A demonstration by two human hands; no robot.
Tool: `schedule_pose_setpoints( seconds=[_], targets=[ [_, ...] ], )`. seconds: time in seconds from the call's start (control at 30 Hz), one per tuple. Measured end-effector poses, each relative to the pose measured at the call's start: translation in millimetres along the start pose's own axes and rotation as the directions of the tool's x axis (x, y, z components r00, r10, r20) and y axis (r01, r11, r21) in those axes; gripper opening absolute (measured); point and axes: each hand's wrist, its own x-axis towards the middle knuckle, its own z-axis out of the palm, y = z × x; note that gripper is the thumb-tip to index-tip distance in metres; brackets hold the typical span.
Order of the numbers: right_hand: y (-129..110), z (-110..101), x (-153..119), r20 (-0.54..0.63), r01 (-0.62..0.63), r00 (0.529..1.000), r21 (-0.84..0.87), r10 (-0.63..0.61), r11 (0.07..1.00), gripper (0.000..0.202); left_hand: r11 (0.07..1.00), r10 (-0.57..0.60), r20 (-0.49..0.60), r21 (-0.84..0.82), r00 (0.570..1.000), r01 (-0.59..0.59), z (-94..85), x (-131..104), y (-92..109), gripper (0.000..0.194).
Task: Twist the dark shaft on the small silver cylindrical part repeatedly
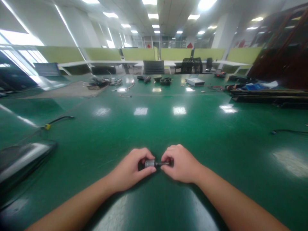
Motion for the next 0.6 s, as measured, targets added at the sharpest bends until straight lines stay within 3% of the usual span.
schedule_pose_setpoints(
  seconds=[0.17,0.6],
  targets=[
    [-7.8,9.5,1.5,-0.008,0.035,0.999,0.005,-0.035,0.999,0.005,1.0,0.024,-0.005,-0.005,1.0,-0.024,0.6,0.1,1.6,0.021],
    [-8.8,9.8,-0.6,0.019,0.072,0.997,0.05,-0.073,0.996,0.012,0.998,0.046,-0.007,0.039,0.999,-0.045,0.4,-0.1,4.0,0.025]
  ],
)
